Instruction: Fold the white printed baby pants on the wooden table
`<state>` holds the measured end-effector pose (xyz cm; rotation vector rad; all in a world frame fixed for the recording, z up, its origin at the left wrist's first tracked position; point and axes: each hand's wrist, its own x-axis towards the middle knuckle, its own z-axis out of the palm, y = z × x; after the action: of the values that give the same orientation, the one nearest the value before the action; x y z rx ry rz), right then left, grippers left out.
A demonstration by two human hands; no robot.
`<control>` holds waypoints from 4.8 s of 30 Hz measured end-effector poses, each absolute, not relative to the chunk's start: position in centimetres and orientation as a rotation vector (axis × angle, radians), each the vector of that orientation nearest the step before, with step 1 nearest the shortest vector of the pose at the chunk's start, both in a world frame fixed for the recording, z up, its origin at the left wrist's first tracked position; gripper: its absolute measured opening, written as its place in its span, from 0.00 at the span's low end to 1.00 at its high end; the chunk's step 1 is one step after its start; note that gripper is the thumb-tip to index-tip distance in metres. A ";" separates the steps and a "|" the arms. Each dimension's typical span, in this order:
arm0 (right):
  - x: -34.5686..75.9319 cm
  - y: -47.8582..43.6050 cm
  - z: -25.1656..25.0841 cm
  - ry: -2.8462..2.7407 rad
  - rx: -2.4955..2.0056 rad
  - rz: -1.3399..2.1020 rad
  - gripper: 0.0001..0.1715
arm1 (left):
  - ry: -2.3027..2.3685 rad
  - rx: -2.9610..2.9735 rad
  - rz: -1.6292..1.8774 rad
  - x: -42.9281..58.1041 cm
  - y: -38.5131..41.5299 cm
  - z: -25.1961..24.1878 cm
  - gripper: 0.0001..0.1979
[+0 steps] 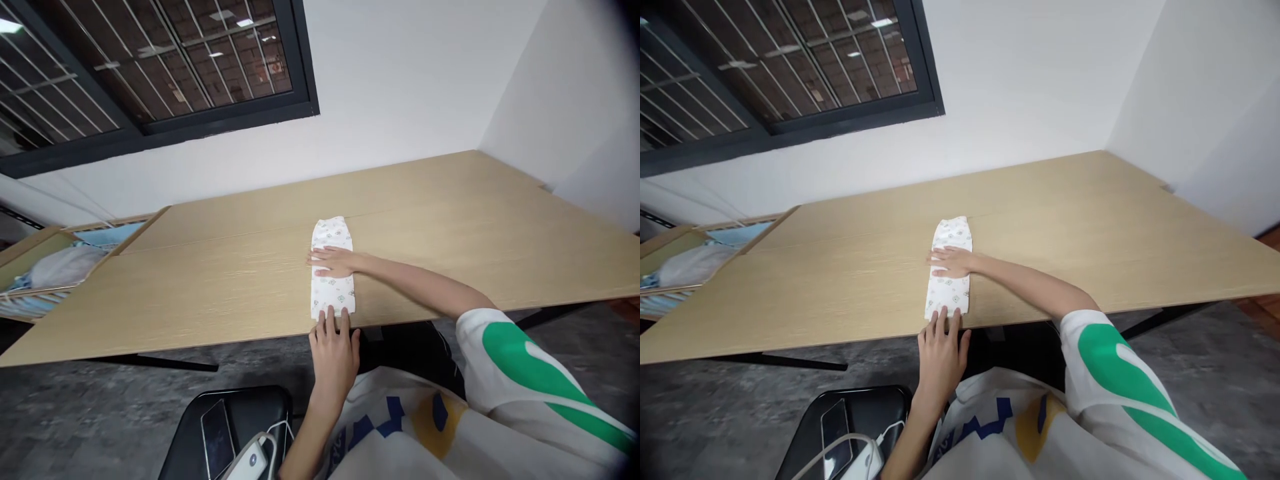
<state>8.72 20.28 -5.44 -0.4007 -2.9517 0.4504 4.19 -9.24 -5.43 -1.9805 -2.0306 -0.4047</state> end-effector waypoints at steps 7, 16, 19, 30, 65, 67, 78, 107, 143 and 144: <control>6.9 28.0 -5.2 -2.876 -0.717 0.353 0.42 | -2.028 -1.967 -0.373 4.3 -9.5 -5.2 0.23; 6.7 29.4 -4.1 -2.702 -0.876 0.215 0.37 | -2.003 -2.042 -0.326 3.5 -9.5 -4.8 0.24; 7.3 27.0 -2.9 -2.618 -0.805 0.095 0.35 | -1.980 -2.046 -0.324 3.3 -9.4 -4.8 0.24; 17.5 7.8 0.0 -2.759 -0.276 0.431 0.17 | -1.866 -2.327 -0.407 0.0 -9.1 -3.8 0.26; 13.3 20.8 -1.1 -2.536 -0.931 0.371 0.14 | -2.023 -2.004 -0.648 4.9 -4.7 -5.9 0.26; 13.2 19.9 -1.2 -2.518 -0.896 0.308 0.18 | -2.021 -2.004 -0.611 5.2 -4.8 -6.1 0.27; 11.6 9.7 -2.6 -2.866 0.083 0.515 0.36 | -2.046 -1.927 -0.545 5.4 -5.0 -6.5 0.26; 17.3 13.3 -1.8 -2.758 -0.525 0.230 0.34 | -1.988 -2.274 -0.986 -3.4 -1.4 -4.6 0.08; 18.8 6.2 -2.9 -2.060 -1.349 0.313 0.19 | -2.353 -1.885 -1.164 -0.7 -1.6 -3.8 0.20; 18.6 6.1 -2.8 -2.064 -1.340 0.223 0.21 | -2.291 -1.858 -1.126 -0.4 -1.6 -3.9 0.22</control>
<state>18.65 6.14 -2.84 -1.3399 -2.0645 0.2233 -0.43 -1.56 -3.91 -1.8584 -2.2915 -1.1260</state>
